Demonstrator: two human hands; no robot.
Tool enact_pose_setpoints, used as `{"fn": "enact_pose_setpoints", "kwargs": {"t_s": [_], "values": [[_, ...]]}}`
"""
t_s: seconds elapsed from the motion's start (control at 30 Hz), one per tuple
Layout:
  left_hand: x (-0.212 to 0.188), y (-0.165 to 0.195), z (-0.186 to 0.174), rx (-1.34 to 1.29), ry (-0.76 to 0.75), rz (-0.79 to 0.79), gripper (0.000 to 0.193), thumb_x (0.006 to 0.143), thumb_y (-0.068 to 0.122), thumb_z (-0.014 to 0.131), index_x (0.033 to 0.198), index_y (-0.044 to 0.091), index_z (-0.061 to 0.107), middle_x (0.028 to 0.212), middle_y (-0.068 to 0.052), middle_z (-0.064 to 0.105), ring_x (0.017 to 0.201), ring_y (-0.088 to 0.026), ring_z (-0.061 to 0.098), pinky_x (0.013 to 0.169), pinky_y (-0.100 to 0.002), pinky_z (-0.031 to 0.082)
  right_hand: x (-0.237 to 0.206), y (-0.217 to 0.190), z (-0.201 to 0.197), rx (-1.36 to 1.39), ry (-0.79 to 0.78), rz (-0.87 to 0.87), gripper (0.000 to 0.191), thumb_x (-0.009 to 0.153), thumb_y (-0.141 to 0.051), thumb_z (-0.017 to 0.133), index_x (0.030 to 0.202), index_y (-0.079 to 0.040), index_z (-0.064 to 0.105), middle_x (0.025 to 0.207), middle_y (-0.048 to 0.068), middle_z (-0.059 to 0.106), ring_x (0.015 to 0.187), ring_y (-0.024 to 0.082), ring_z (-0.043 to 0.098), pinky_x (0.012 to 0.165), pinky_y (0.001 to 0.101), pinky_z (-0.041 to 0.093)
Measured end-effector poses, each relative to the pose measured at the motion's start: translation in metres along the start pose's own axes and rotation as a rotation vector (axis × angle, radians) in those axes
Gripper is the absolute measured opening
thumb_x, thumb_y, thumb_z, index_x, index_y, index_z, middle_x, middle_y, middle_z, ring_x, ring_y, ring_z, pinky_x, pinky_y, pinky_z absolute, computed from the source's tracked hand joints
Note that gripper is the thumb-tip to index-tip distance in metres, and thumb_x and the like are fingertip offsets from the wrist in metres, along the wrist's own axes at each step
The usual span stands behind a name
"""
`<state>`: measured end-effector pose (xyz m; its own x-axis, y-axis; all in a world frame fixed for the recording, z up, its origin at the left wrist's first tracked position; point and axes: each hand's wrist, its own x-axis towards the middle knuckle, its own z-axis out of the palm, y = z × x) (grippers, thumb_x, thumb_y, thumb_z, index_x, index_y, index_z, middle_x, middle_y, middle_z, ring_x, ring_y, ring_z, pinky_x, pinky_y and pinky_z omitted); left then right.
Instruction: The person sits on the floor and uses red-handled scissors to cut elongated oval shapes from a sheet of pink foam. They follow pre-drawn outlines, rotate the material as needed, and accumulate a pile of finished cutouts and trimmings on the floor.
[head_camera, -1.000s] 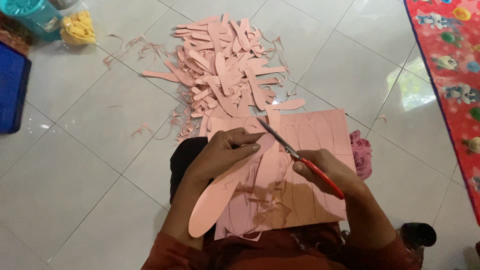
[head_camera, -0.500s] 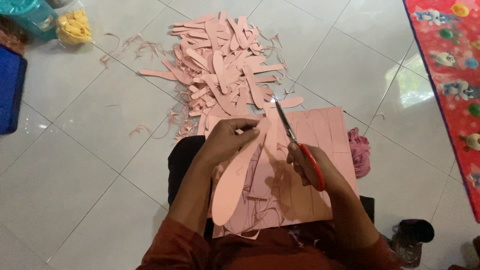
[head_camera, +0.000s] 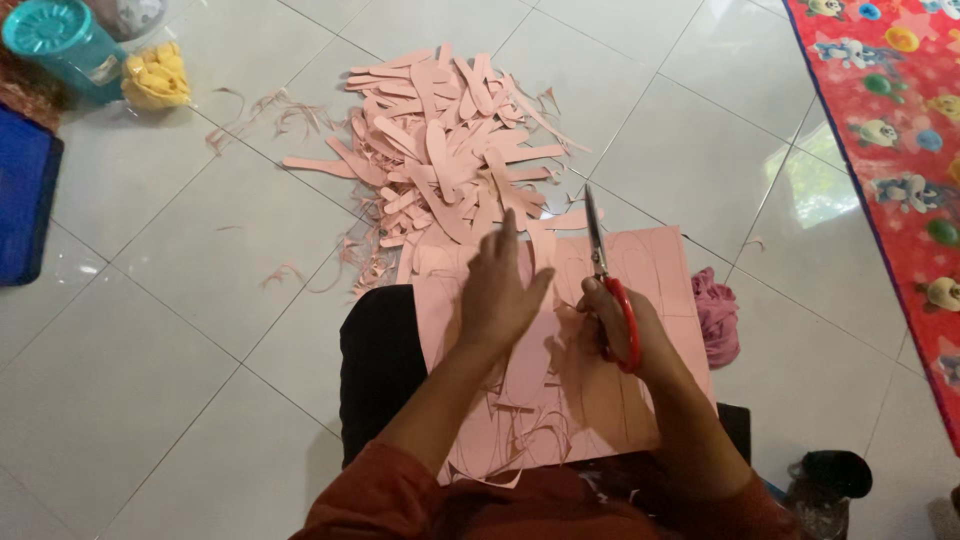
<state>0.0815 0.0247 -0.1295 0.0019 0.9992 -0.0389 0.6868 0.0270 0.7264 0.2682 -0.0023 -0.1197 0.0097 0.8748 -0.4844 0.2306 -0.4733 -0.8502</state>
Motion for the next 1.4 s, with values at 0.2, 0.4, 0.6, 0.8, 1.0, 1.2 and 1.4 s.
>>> {"fn": "enact_pose_setpoints", "kwargs": {"t_s": [0.2,0.4,0.6,0.8,1.0,1.2,1.4], "values": [[-0.010,0.006,0.014,0.116,-0.105,-0.003,0.104,0.085,0.030,0.079,0.161,0.011,0.010,0.135,-0.019,0.050,0.113,-0.038,0.059,0.094,-0.047,0.052,0.003,0.015,0.011,-0.025,-0.026,-0.035,0.046,0.095,-0.044,0.062,0.093,0.001,0.067,0.053,0.005,0.051,0.038,0.013,0.045,0.037,0.0308,0.035],[-0.015,-0.018,0.019,-0.224,-0.014,-0.004,0.093,0.092,0.019,0.071,0.165,0.016,0.012,0.126,-0.016,0.061,0.101,-0.028,0.066,0.087,-0.041,0.056,0.013,0.031,0.005,0.131,-0.049,-0.023,0.041,0.098,-0.042,0.060,0.091,-0.001,0.064,0.054,0.001,0.046,0.039,0.012,0.039,0.036,0.0305,0.031],[-0.021,-0.023,0.019,-0.695,0.154,-0.108,0.070,0.103,0.019,0.064,0.166,0.017,0.033,0.109,-0.011,0.070,0.076,-0.015,0.059,0.067,-0.028,0.052,0.011,0.033,0.004,0.344,-0.170,-0.251,0.026,0.098,-0.031,0.060,0.091,-0.005,0.057,0.058,0.002,0.049,0.044,0.012,0.044,0.038,0.0283,0.034],[-0.019,-0.018,0.018,-1.094,0.293,-0.127,0.078,0.096,0.008,0.066,0.160,0.010,0.022,0.116,-0.011,0.062,0.089,-0.012,0.065,0.070,-0.025,0.057,-0.015,0.031,0.015,0.025,-0.192,-0.231,0.033,0.082,-0.014,0.080,0.106,-0.007,0.059,0.084,-0.002,0.056,0.076,0.008,0.058,0.067,0.0229,0.050],[-0.012,-0.024,0.008,-1.216,0.476,-0.019,0.075,0.094,-0.001,0.068,0.156,0.007,0.026,0.115,-0.011,0.057,0.091,-0.013,0.061,0.074,-0.026,0.053,-0.010,0.021,0.018,0.035,-0.166,-0.160,0.031,0.081,-0.009,0.084,0.104,-0.004,0.064,0.085,0.002,0.059,0.080,0.013,0.061,0.075,0.0287,0.056],[-0.011,-0.046,-0.012,-1.310,0.430,-0.152,0.065,0.093,0.004,0.067,0.150,0.009,0.036,0.098,-0.008,0.058,0.081,-0.013,0.063,0.073,-0.029,0.059,0.002,-0.007,-0.014,0.182,-0.010,-0.232,0.032,0.077,-0.003,0.083,0.101,-0.006,0.063,0.085,0.005,0.065,0.076,0.012,0.064,0.062,0.0283,0.052],[-0.005,-0.061,-0.008,-1.401,0.360,-0.267,0.043,0.094,0.005,0.069,0.130,0.008,0.045,0.096,-0.008,0.062,0.074,-0.016,0.064,0.071,-0.032,0.059,0.006,-0.027,-0.034,0.436,0.163,-0.495,0.019,0.098,-0.008,0.073,0.111,-0.004,0.060,0.092,0.006,0.064,0.071,0.007,0.058,0.057,0.0206,0.047]]}}
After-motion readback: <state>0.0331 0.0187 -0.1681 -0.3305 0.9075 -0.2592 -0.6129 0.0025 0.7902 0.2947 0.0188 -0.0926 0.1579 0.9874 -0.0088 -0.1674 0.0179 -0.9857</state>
